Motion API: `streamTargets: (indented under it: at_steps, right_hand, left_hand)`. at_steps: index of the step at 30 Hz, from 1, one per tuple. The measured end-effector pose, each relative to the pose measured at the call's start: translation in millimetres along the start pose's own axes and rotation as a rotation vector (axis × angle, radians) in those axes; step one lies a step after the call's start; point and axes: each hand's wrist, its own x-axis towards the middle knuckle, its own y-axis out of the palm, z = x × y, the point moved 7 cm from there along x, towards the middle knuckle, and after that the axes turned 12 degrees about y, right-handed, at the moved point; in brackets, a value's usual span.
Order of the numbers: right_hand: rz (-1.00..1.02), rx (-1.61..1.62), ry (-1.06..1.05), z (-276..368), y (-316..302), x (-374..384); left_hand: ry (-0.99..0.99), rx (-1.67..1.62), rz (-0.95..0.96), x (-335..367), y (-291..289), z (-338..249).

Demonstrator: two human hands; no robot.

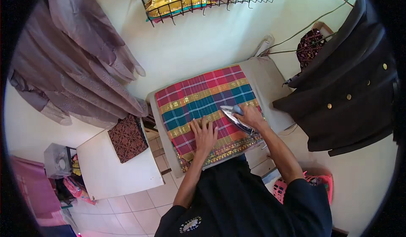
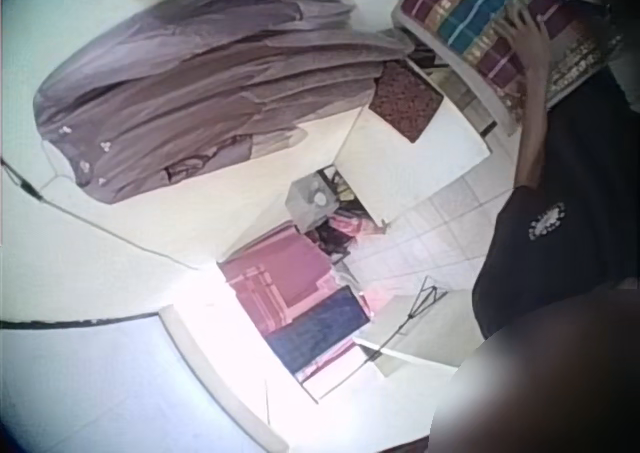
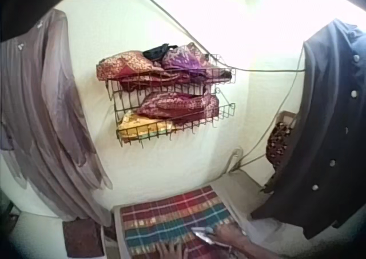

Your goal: Ironing a colorful patterned fabric on a flat surface.

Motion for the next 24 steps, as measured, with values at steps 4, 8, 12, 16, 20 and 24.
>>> streamTargets:
  at_steps: [4,8,12,16,20,24]
  right_hand:
    - [-0.178,0.012,0.031,11,0,5]
    - [-0.179,0.034,0.025,13,10,11]
    - [-0.100,-0.023,-0.006,20,13,11]
    - [-0.187,0.105,0.143,27,16,15]
    - [-0.182,0.140,0.150,36,17,7]
    - [-0.210,0.145,0.157,32,20,14]
  left_hand:
    - [0.102,-0.101,-0.071,12,10,-15]
    - [0.096,-0.161,-0.061,10,20,-16]
    - [0.085,-0.094,-0.089,8,20,-14]
    - [0.089,-0.078,-0.081,8,19,-14]
    - [0.069,-0.056,-0.057,10,19,-14]
    - [0.095,-0.031,-0.068,13,20,-17]
